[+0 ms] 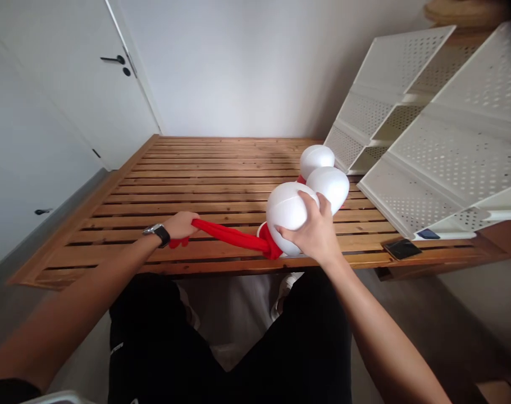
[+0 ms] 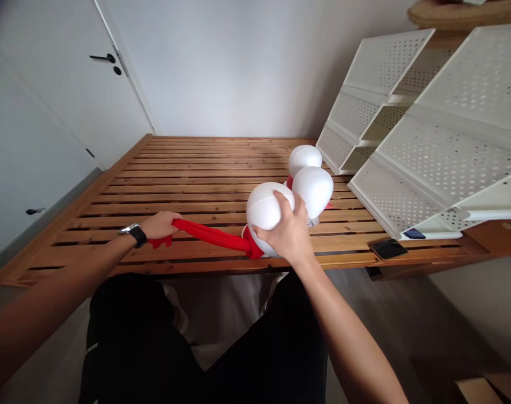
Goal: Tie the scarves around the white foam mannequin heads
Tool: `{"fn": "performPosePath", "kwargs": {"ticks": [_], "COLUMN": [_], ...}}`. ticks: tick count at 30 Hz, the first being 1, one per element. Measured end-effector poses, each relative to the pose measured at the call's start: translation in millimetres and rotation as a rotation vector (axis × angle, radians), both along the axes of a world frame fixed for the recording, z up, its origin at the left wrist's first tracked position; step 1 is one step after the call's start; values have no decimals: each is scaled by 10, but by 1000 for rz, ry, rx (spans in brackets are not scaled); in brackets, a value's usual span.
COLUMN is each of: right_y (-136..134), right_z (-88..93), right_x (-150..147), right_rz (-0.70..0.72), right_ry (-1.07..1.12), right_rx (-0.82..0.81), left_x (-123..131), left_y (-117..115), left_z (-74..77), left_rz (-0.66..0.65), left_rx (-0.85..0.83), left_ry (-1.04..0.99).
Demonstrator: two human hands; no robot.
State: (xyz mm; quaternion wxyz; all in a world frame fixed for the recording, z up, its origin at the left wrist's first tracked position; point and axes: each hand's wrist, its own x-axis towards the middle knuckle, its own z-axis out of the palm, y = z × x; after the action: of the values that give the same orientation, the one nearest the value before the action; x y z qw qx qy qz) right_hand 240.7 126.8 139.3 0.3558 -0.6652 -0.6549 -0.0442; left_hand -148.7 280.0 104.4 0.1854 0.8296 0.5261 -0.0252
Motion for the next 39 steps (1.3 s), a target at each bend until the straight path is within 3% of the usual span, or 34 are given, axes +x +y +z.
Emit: {"fn": "performPosePath", "kwargs": {"ticks": [5, 9, 15, 19, 23, 29, 34, 39], "right_y": [-141, -160, -135, -167, -218, -207, -227, -251], "right_z": [-155, -279, -424, -425, -419, -475, -460, -476], "right_x": [747, 1170, 1442, 1451, 1425, 1497, 1610, 1614], "right_rz": [-136, -188, -202, -205, -207, -231, -200, -165], "right_ry": [-7, -23, -37, -26, -24, -40, -62, -115], "right_rx": [29, 15, -39, -51, -74, -76, -103, -79], "left_x": [1069, 2020, 3282, 3775, 3937, 3849, 3487, 2873], "left_y": [537, 897, 1226, 1367, 1411, 1274, 1081, 799], "left_z": [-113, -210, -428, -704, -982, -1219, -1240, -1211], "left_rz": [-183, -285, -360, -370, -365, -438, -495, -458], "left_rx": [36, -13, 78, 83, 64, -22, -16, -6], "left_ry": [29, -2, -113, -129, -109, -59, -44, -143]}}
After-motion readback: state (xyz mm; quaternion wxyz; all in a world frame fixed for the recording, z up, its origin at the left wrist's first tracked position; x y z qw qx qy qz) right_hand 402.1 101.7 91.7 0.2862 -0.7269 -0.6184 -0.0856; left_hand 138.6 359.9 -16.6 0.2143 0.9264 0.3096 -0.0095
